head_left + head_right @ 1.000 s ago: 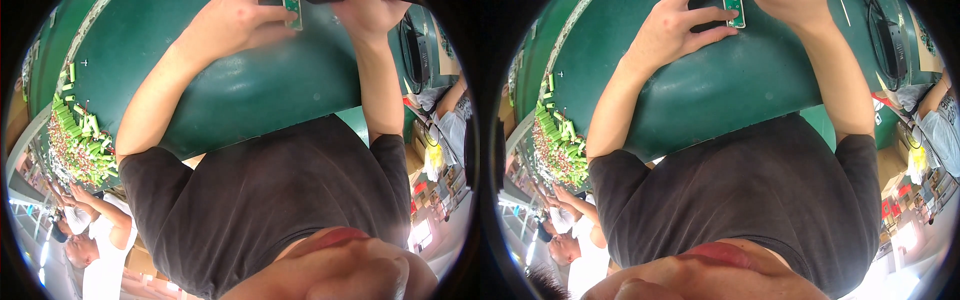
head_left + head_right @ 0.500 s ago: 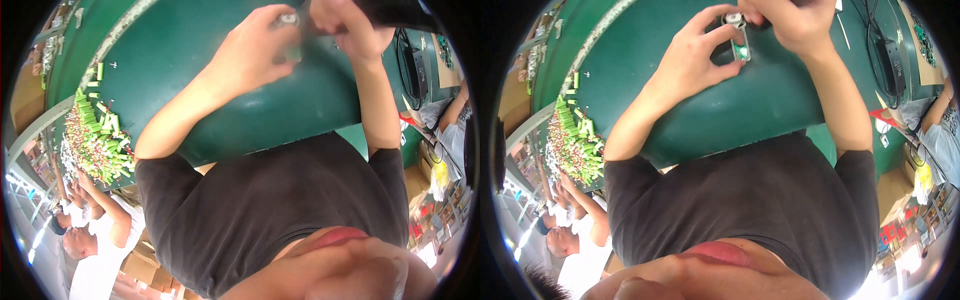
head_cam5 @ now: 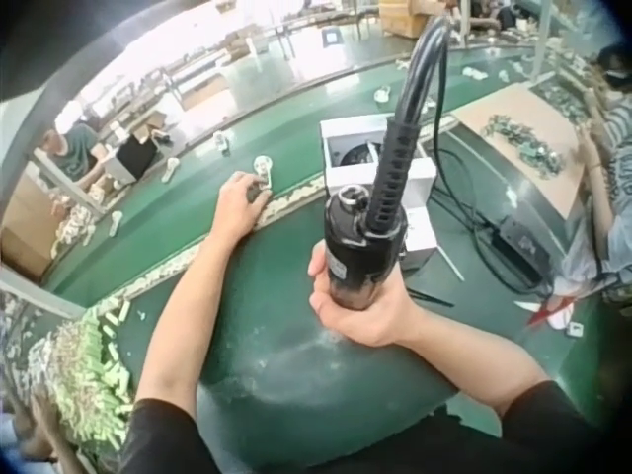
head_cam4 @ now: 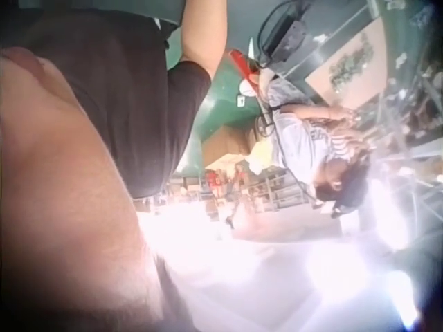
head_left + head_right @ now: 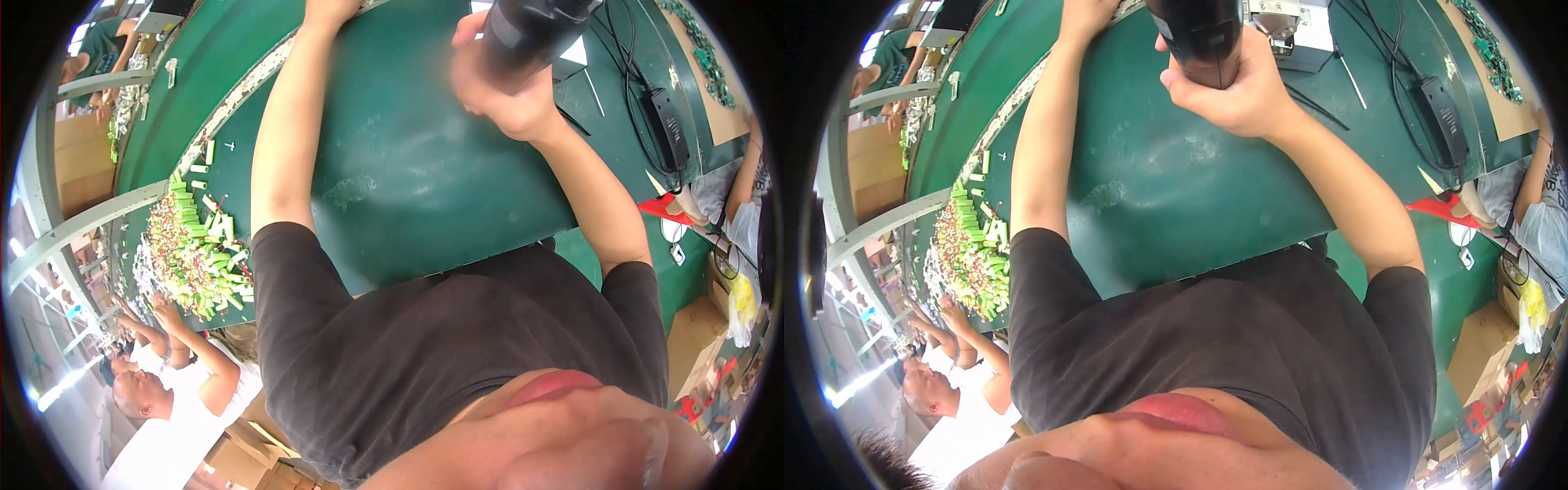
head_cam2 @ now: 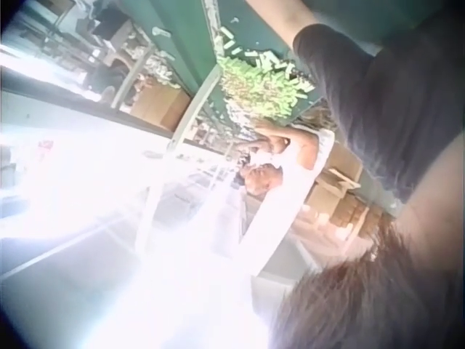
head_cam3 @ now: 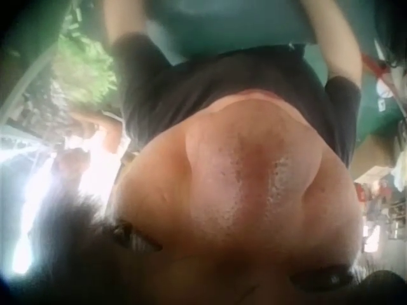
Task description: Soldering electronic components onto small green printed circuit boards at an assembly line.
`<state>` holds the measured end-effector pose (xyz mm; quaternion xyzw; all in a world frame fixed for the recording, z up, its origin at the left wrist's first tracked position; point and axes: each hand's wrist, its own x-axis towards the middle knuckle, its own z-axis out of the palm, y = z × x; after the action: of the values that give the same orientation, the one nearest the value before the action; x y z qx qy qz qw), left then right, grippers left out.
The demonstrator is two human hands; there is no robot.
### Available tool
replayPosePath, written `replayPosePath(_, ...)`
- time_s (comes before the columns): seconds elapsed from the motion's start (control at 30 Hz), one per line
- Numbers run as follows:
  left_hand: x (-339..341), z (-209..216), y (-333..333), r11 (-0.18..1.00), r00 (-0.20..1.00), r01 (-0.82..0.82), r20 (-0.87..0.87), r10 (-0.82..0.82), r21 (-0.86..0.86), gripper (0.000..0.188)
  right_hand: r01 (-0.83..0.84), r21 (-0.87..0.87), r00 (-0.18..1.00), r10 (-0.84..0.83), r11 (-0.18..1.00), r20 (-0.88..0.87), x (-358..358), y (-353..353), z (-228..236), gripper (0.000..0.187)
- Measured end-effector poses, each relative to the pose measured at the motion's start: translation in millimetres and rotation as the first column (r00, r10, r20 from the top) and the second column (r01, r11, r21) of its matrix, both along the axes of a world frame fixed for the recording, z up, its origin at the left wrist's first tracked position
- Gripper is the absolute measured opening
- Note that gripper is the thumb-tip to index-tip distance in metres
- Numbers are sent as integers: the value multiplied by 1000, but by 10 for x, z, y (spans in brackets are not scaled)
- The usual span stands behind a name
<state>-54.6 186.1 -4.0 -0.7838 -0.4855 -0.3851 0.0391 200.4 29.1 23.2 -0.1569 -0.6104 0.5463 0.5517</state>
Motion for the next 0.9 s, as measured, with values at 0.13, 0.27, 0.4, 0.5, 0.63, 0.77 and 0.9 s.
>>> replayPosePath(0.13, 131, 100, 6, 994, 996, -37, -84, 28, -106, 16, -52, -188, 992, 29, 981, -122, 87, -2, 118, 32)
replayPosePath(0.27, 289, 89, -484, 988, 997, 56, -45, -64, -147, 12, 149, -59, 963, -159, 987, -217, 461, 64, 419, 45)
replayPosePath(0.4, 577, 71, -1511, 966, 974, 171, -112, -195, -194, 9, 389, 242, 920, -361, 889, -150, 639, 247, 660, 50)
replayPosePath(0.5, 769, 23, -1971, 931, 959, 218, -111, -259, -294, 12, 400, 222, 916, -391, 889, -84, 522, 330, 696, 39)
replayPosePath(0.63, 810, -13, -2056, 950, 954, 300, 12, -300, -91, 32, 306, 121, 952, -307, 944, -6, 457, 300, 728, 29)
replayPosePath(0.77, 723, -33, -1982, 932, 932, 363, 21, -363, -7, 35, 196, 29, 980, -196, 980, 16, 458, 151, 668, 33)
replayPosePath(0.9, 711, -41, -1986, 918, 919, 395, -6, -395, -43, 37, 143, 33, 990, -143, 989, -2, 314, -4, 470, 39)
